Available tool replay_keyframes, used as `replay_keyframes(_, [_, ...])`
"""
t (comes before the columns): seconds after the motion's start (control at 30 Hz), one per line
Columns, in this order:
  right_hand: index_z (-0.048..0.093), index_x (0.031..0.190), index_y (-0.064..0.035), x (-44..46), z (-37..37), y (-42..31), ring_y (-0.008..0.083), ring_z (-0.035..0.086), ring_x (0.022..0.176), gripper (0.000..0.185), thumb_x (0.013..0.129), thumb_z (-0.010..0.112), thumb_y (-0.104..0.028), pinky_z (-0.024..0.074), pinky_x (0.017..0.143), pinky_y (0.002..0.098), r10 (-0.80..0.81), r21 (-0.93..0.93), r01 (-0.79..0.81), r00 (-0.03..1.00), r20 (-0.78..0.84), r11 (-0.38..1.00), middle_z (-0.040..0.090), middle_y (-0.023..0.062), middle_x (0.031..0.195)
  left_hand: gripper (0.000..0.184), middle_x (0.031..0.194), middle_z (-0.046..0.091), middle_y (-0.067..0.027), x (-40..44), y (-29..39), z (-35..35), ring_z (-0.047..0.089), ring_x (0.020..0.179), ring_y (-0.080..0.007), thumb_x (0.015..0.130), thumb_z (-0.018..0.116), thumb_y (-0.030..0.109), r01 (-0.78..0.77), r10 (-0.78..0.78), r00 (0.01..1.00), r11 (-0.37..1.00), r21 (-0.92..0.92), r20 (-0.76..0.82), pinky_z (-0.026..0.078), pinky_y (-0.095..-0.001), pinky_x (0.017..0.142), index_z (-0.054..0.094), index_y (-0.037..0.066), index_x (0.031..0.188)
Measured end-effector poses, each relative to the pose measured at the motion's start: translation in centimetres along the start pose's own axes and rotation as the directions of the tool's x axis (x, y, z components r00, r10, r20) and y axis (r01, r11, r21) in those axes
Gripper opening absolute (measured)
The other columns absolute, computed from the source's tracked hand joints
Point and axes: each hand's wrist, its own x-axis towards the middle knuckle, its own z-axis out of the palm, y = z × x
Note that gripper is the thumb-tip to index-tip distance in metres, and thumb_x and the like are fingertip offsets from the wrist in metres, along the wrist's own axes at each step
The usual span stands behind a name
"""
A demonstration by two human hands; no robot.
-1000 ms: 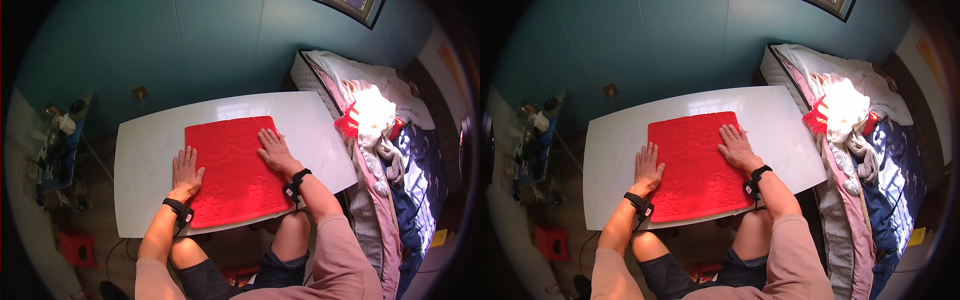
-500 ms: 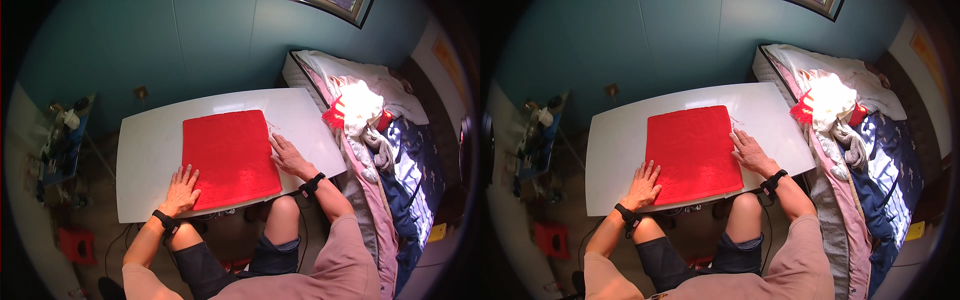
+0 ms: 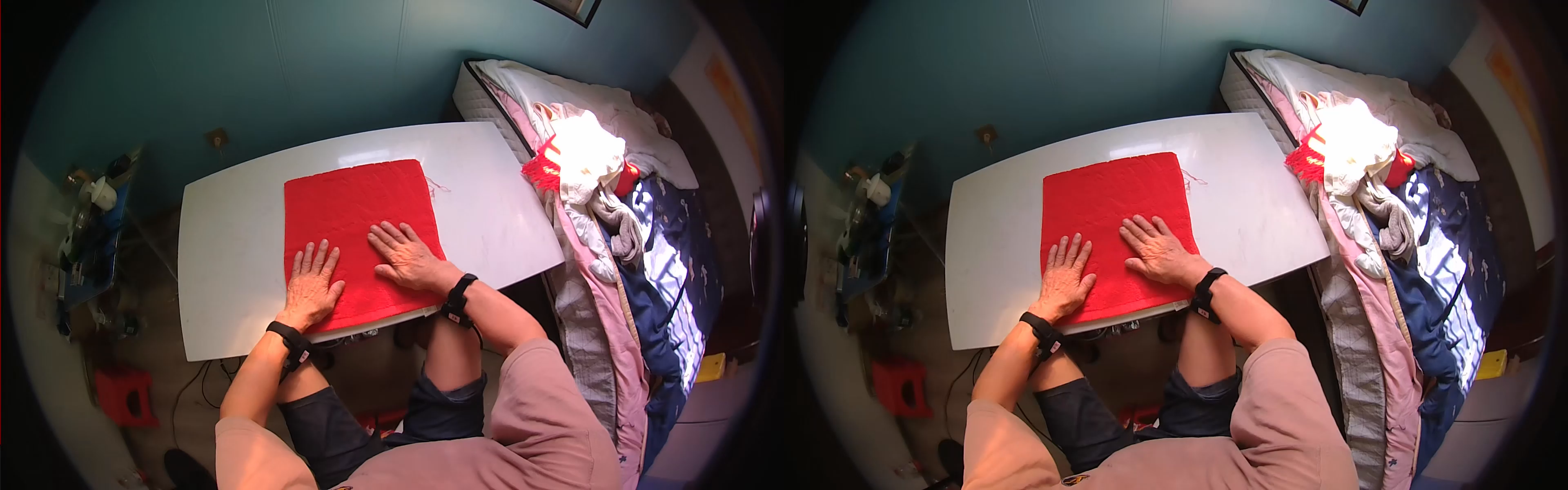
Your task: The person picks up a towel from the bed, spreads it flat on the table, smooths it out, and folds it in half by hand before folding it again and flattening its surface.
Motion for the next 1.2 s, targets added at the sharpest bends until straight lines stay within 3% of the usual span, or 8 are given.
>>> replay_keyframes(0.2, [0.024,0.157,-0.0061,-5.4,-1.2,6.1,0.0315,0.018,0.152,0.07,0.101,0.041,-0.044,0.013,0.123,0.049,0.287,-0.079,-0.285,0.958,0.021,0.955,0.021,0.0149,0.164,0.073,0.166,0.016,-0.0147,-1.6,-1.9,-0.4,0.012,0.152,-0.038,0.097,0.047,0.046,0.018,-0.018,1.0,1.0,0.012,0.019,0.007,-0.0514,0.124,0.025,0.014,0.158])
replay_keyframes(0.3, [0.024,0.157,-0.0058,-6.9,-2.1,6.7,0.0326,0.017,0.152,0.068,0.102,0.04,-0.043,0.013,0.123,0.0484,0.301,-0.022,-0.3,0.952,0.058,0.954,0.021,0.0163,0.164,0.073,0.166,0.014,-0.0149,-2.6,-1.5,-0.6,0.011,0.152,-0.0388,0.098,0.045,0.048,0.068,-0.07,0.996,0.997,0.032,0.06,0.006,-0.0534,0.123,0.024,0.014,0.159])
replay_keyframes(0.37, [0.026,0.156,-0.0052,-7.6,-2.4,6.2,0.0361,0.022,0.15,0.068,0.1,0.048,-0.038,0.0186,0.122,0.0482,0.313,-0.016,-0.313,0.95,0.02,0.95,0.023,0.0198,0.162,0.078,0.166,0.012,-0.0182,-3.4,-1.2,-0.9,0.01,0.152,-0.0425,0.096,0.049,0.049,0.117,-0.115,0.987,0.993,-0.013,0.109,0.007,-0.0582,0.121,0.023,0.012,0.159])
replay_keyframes(0.43, [0.029,0.154,-0.0048,-8.3,-2.8,5.5,0.0395,0.029,0.146,0.07,0.096,0.058,-0.03,0.0259,0.119,0.0476,0.268,0.192,-0.245,0.958,-0.105,0.95,0.026,0.0226,0.16,0.081,0.166,0.012,-0.0189,-4.7,-0.3,-2.0,0.01,0.151,-0.0429,0.094,0.051,0.052,0.108,-0.106,0.983,0.994,-0.006,0.151,0.006,-0.0593,0.121,0.023,0.011,0.159])
replay_keyframes(0.57, [0.036,0.151,-0.0041,-10.5,-4.4,2.8,0.0411,0.035,0.141,0.072,0.091,0.067,-0.028,0.0317,0.117,0.047,0.065,0.111,-0.056,0.995,-0.082,0.992,0.03,0.0233,0.158,0.088,0.165,0.012,-0.0207,-7.3,1.0,-2.9,0.01,0.151,-0.0435,0.09,0.056,0.057,0.086,-0.085,0.975,0.996,0.005,0.203,0.007,-0.061,0.12,0.023,0.011,0.158])
replay_keyframes(0.67, [0.045,0.145,-0.0033,-12.4,-4.1,2.2,0.0398,0.034,0.142,0.074,0.084,0.072,-0.037,0.0317,0.116,0.0476,-0.066,0.098,0.063,0.997,0.031,0.993,0.034,0.022,0.156,0.09,0.163,0.017,-0.0219,-8.6,1.3,-2.2,0.013,0.15,-0.0443,0.087,0.064,0.05,0.077,-0.075,0.987,0.997,-0.01,0.141,0.013,-0.0607,0.12,0.026,0.009,0.157])
replay_keyframes(1.0, [0.048,0.144,-0.0069,-14.1,-3.5,2.1,0.0377,0.034,0.143,0.072,0.082,0.074,-0.032,0.0309,0.115,0.0481,-0.028,0.157,0.03,1.0,-0.013,0.987,0.041,0.0188,0.153,0.078,0.15,0.041,-0.026,-9.6,1.7,-2.5,0.039,0.137,-0.0461,0.083,0.074,0.036,-0.099,0.101,0.994,0.991,0.09,-0.028,0.036,-0.0506,0.109,0.043,0.003,0.147])
replay_keyframes(1.2, [0.053,0.14,-0.0069,-14.0,-3.9,2.6,0.0379,0.038,0.14,0.067,0.081,0.075,-0.031,0.0327,0.114,0.0488,-0.053,0.195,0.061,0.997,-0.05,0.979,0.046,0.0175,0.149,0.075,0.147,0.043,-0.0268,-9.4,1.0,-3.9,0.043,0.133,-0.0472,0.083,0.074,0.036,-0.16,0.16,0.987,0.984,0.075,0.003,0.04,-0.0512,0.108,0.045,0.006,0.145])
